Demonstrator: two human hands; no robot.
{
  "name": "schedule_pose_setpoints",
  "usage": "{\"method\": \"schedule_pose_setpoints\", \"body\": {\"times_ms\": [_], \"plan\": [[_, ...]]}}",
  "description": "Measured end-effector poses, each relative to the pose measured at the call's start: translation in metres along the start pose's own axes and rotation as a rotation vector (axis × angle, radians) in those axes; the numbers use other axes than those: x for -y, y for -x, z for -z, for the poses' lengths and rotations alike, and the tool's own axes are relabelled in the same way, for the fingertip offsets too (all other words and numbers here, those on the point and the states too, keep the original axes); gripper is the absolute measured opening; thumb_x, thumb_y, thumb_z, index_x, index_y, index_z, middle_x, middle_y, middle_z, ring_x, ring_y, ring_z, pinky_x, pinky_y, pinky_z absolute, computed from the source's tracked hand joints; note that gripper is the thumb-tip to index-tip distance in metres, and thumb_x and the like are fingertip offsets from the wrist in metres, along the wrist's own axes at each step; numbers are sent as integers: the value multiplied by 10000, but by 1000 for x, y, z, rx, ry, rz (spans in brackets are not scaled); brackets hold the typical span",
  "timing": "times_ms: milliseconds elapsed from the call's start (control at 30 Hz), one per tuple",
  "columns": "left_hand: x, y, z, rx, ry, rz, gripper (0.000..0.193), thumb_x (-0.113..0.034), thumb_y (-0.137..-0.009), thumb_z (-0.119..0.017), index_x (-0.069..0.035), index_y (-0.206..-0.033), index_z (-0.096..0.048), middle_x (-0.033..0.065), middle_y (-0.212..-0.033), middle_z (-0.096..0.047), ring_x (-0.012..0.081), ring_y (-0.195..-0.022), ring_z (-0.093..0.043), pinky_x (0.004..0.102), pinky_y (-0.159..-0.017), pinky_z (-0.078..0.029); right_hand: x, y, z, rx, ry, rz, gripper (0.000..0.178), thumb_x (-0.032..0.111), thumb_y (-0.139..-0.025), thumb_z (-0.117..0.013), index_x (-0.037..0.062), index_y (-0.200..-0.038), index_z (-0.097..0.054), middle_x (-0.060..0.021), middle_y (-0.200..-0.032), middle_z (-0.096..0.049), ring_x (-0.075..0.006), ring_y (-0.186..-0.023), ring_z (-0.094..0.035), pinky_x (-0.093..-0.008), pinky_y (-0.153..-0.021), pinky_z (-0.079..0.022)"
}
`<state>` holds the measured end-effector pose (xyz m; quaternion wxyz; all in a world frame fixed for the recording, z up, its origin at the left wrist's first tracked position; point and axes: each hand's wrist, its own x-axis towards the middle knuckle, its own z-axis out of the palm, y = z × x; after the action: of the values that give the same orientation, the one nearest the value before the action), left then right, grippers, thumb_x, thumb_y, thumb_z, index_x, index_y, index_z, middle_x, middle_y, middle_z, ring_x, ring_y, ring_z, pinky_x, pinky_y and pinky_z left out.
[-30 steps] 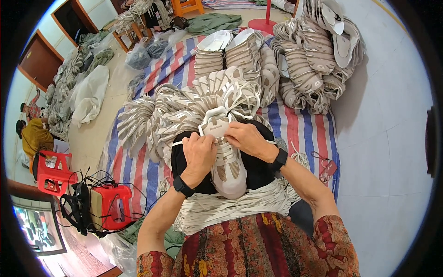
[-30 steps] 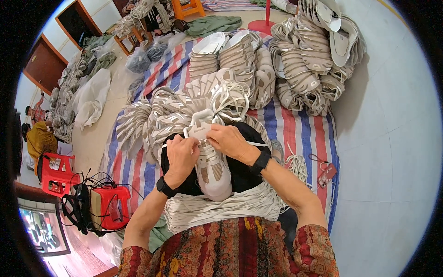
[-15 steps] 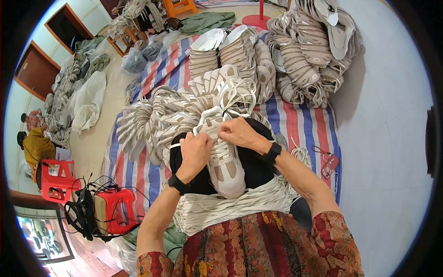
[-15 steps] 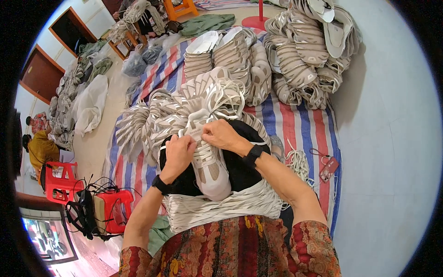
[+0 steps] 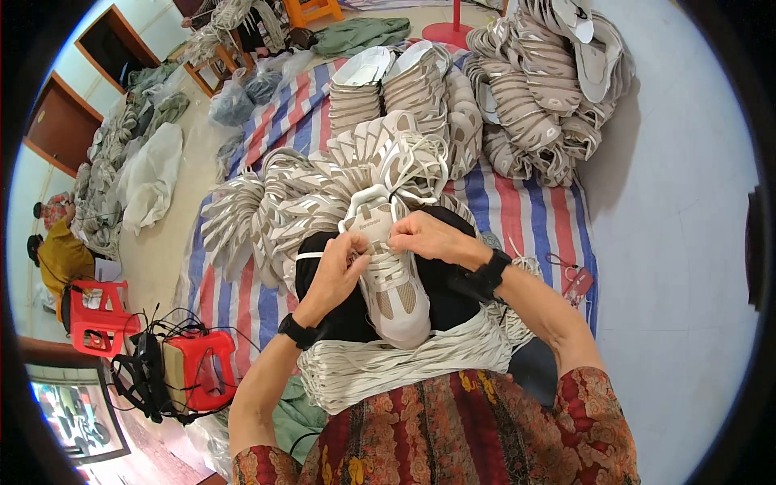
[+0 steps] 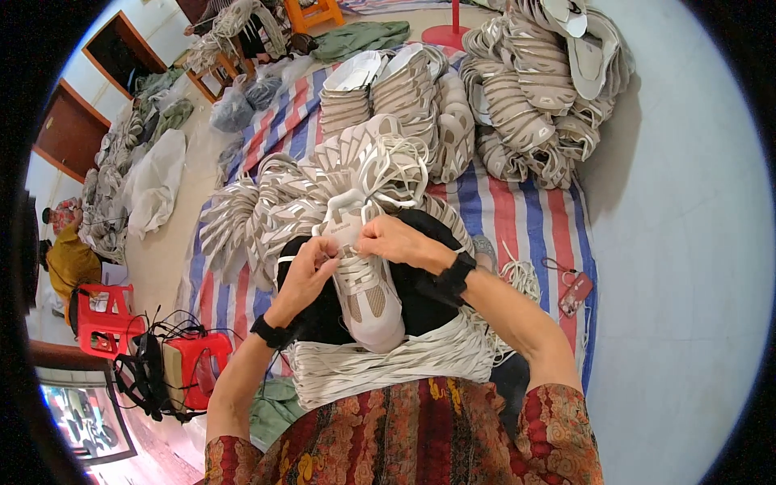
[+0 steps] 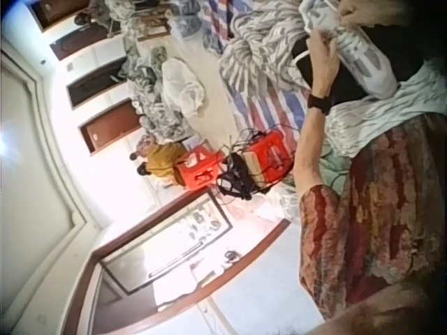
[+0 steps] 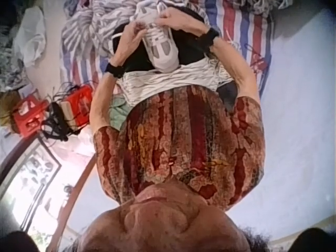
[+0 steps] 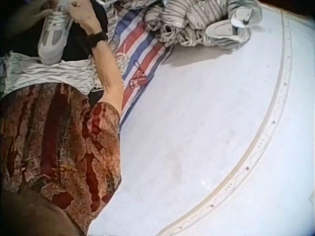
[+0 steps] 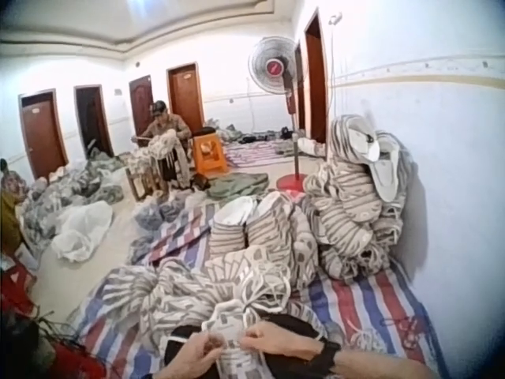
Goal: Lacing a white and tan sneaker.
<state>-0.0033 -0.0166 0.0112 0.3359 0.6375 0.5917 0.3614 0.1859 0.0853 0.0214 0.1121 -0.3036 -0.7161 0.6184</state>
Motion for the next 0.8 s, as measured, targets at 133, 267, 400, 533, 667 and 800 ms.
{"method": "schedule_pose_setpoints", "body": {"times_ms": [133,267,400,533,667,800], "plan": [[-7,2,4,-264,-360,-355,363,-16,-644,-666,-64,-988,-561,87,-855,-477,270,-814,-448,344,-699,-386,0,22,-20,-154,293,254,188,177,-781,-549,-6,-738,-557,-107,-587,-519,-215,-540,-519,-332,-504,-399],[-22,-6,-3,-58,-469,-462,283,-29,-641,-656,-67,-914,-594,84,-847,-469,261,-806,-462,350,-720,-385,-3,44,-38,-176,523,380,161,201,-772,-574,42,-750,-563,-143,-680,-558,-323,-670,-560,-391,-595,-440],[-12,-7,-5,-54,-542,-507,267,-26,-633,-643,-77,-892,-603,68,-841,-474,255,-806,-468,353,-729,-383,16,47,-24,-273,773,516,105,185,-756,-594,81,-748,-587,-61,-848,-577,-253,-875,-530,-384,-722,-422],[-25,-10,-7,-57,-579,-677,202,-79,-640,-634,-40,-833,-589,69,-836,-471,240,-828,-474,356,-735,-387,25,16,2,-482,966,684,103,143,-720,-617,73,-794,-600,-77,-1028,-522,-260,-1005,-465,-378,-830,-400],[-34,-14,-4,-24,-505,-726,166,-93,-676,-648,-14,-798,-568,78,-850,-491,267,-820,-486,366,-730,-385,3,-7,9,-370,1041,754,129,156,-688,-627,68,-770,-580,-85,-1076,-508,-266,-1032,-450,-388,-851,-389],[-11,-21,-14,-34,-482,-502,146,-80,-696,-642,-22,-804,-563,88,-822,-503,277,-811,-490,370,-728,-375,-7,-6,12,-285,772,524,130,153,-670,-617,61,-744,-562,-94,-1087,-510,-276,-1008,-463,-382,-851,-386]]}}
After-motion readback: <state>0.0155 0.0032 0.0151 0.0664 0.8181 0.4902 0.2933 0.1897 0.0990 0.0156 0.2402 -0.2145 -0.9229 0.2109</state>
